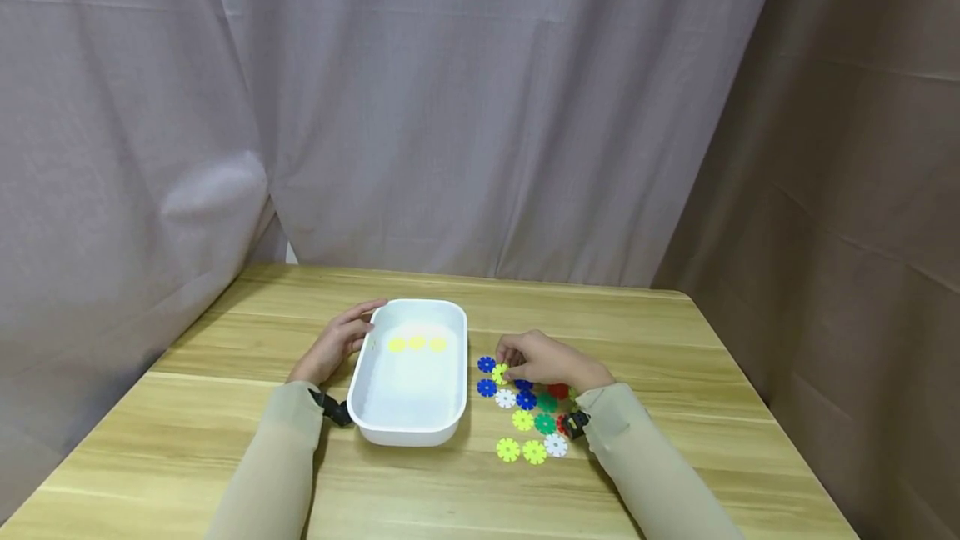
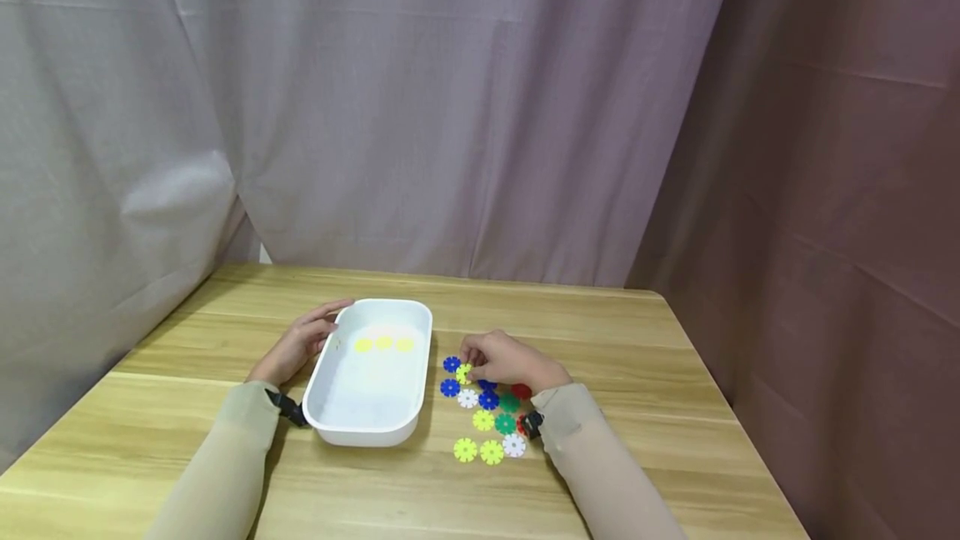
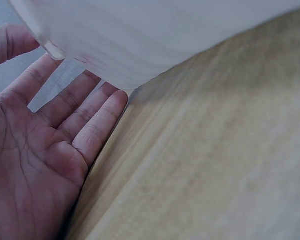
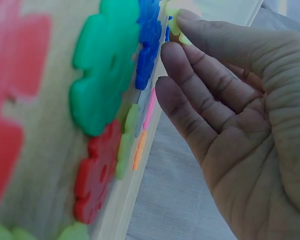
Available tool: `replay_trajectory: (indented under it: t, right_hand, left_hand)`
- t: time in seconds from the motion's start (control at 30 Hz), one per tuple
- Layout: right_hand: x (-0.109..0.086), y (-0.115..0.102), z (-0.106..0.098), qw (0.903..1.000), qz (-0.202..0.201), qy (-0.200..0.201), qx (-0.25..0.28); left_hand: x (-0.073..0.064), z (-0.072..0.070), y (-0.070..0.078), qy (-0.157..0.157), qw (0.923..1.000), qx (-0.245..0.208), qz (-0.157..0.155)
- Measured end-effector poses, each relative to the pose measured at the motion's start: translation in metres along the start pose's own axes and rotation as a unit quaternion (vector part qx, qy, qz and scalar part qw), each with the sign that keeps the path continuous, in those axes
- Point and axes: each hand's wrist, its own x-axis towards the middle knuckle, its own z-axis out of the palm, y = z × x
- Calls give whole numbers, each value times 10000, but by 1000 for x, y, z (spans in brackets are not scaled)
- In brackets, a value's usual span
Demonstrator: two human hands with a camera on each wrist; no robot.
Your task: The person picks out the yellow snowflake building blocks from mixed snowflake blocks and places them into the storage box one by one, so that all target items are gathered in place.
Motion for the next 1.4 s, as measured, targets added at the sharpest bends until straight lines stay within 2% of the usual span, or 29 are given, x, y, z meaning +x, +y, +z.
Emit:
replay_trajectory:
  t: [0.17,0.57,0.73,0.9,1.03,1.17,1.4]
  right_hand:
    - [0,-2,-1,9999,-121,-8,109]
    - [1,-2,-3,9994,-333,73,114]
    - [1,-3,-4,9993,-317,79,180]
    - [0,-2,-7,9980,-193,196,568]
    - [-1,-4,-17,9938,-121,343,1050]
    - [2,-6,-31,9917,-246,579,1118]
    - [29,-22,-52,9876,-470,866,1224]
  left_hand:
    - [-1,0,0,-28,10000,31,57]
    - [0,1,1,-3,10000,-46,-32]
    - [-1,0,2,-47,10000,-36,0]
    - [0,1,0,-52,10000,-25,41]
    - [1,1,1,-71,10000,26,34]
    - [1,2,2,-34,10000,25,6]
    - [0,0,0,-4,10000,-43,-17]
